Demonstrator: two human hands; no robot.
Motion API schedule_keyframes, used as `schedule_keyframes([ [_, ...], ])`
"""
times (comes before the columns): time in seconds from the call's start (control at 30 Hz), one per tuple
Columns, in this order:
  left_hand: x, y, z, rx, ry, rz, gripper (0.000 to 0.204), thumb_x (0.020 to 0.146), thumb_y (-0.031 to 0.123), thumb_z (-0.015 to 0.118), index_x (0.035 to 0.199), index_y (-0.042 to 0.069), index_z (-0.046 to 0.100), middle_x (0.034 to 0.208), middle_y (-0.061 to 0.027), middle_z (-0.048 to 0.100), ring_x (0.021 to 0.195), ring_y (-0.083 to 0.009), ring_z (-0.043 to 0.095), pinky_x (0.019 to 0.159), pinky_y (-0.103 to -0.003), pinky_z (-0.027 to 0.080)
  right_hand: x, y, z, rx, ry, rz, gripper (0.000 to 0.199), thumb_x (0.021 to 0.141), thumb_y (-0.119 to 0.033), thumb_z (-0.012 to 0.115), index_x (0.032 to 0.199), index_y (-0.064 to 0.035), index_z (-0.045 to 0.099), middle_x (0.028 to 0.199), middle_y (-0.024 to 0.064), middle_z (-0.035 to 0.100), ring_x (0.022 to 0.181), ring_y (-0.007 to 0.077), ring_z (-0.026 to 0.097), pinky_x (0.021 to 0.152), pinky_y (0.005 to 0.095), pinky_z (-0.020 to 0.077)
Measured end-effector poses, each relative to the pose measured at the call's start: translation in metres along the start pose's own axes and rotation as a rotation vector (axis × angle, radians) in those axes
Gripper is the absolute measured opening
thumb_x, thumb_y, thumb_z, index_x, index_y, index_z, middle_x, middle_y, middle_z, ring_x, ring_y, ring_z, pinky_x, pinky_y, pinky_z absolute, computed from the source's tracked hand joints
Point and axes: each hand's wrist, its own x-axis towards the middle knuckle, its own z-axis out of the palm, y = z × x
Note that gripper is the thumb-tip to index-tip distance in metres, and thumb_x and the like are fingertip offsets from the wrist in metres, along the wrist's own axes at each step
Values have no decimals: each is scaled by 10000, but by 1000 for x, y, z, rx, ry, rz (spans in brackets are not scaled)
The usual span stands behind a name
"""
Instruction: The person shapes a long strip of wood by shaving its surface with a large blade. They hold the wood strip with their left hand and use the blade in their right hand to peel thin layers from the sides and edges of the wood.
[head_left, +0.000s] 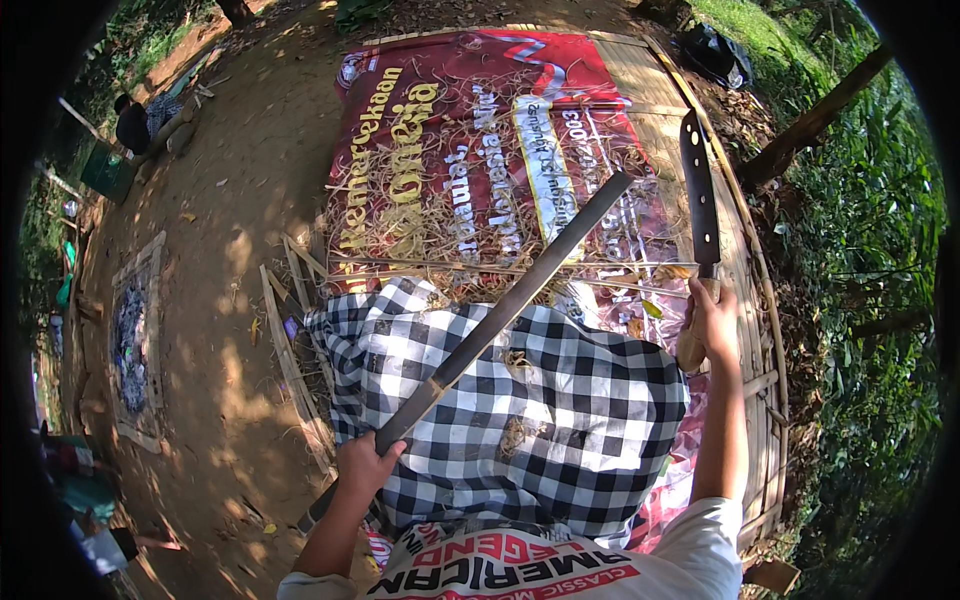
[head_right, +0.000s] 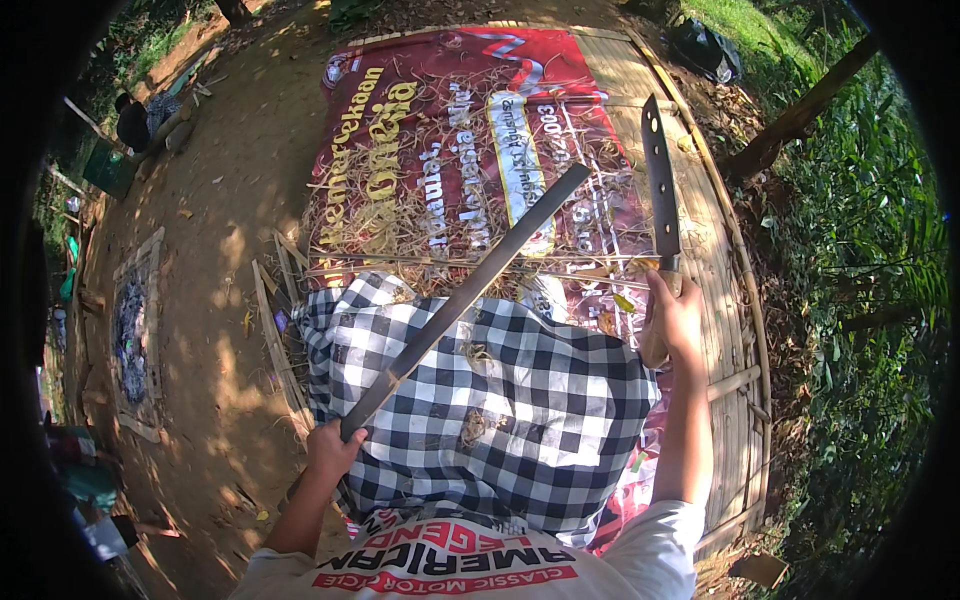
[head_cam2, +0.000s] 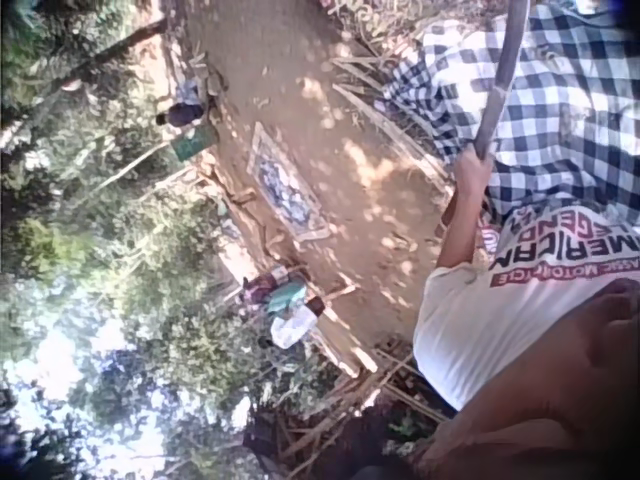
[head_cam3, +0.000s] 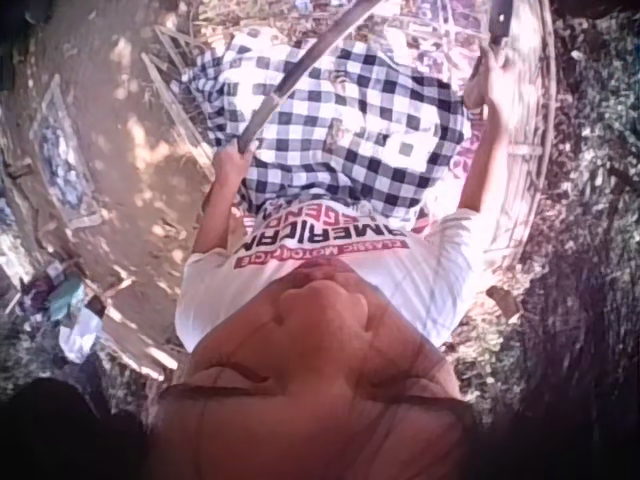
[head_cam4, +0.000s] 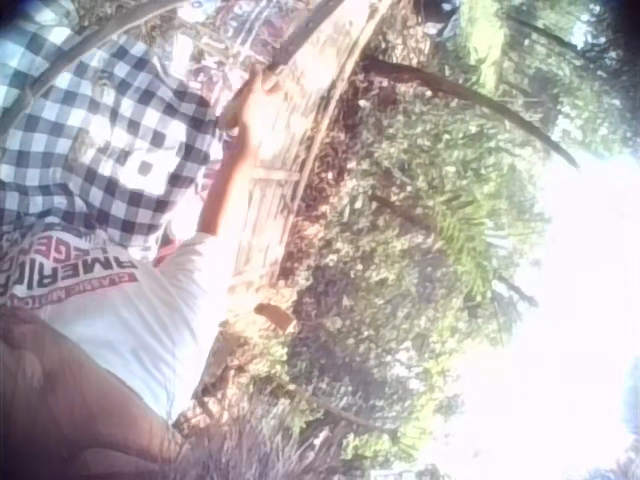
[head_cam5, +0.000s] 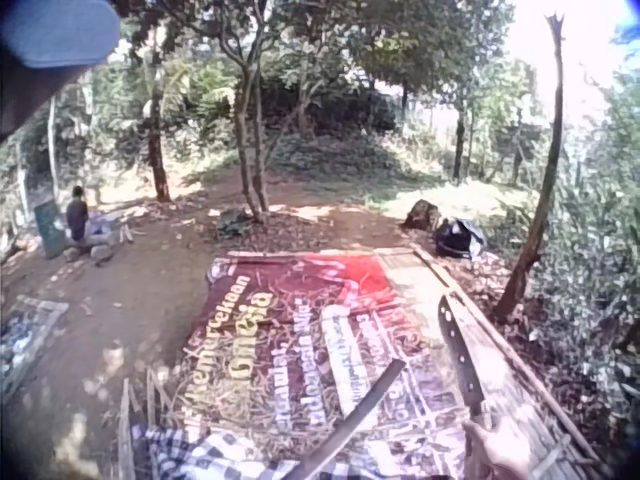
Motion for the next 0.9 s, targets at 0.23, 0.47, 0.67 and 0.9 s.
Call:
schedule_keyframes([
  [0.23, -6, 0, -9, -156, -6, 25, 557, 736, 546, 737, 665, 9, 605, 583, -184, 595, 547, -377, 604, 526, -433, 467, -58, -46, 54, 274, -459, 146, 229, 920, -252, 603, 939, -38, 523, 675, 68, 557, 515, 168, 541, 471, 316, 456],
  [0.47, -4, -23, -22, -428, -311, -76, 373, 831, 370, 718, 825, 1, 667, 620, -147, 624, 528, -269, 613, 536, -368, 471, -57, -51, 67, 594, -703, 410, 401, 930, -441, 546, 898, -42, 520, 631, 55, 522, 481, 155, 514, 467, 298, 450],
  [0.67, 0, -34, -29, -455, -404, -141, 329, 871, 317, 688, 884, -10, 652, 622, -103, 607, 565, -181, 589, 564, -329, 464, -46, -38, 68, 744, -764, 595, 413, 938, -467, 515, 891, -57, 502, 619, 44, 508, 465, 151, 500, 464, 299, 452],
  [0.9, 9, -36, -33, -403, -367, -107, 293, 844, 271, 715, 847, -15, 652, 613, -39, 560, 577, -94, 480, 547, -301, 423, -54, -7, 64, 602, -754, 498, 365, 857, -291, 573, 1074, -6, 509, 734, 92, 539, 505, 176, 524, 481, 321, 473],
])
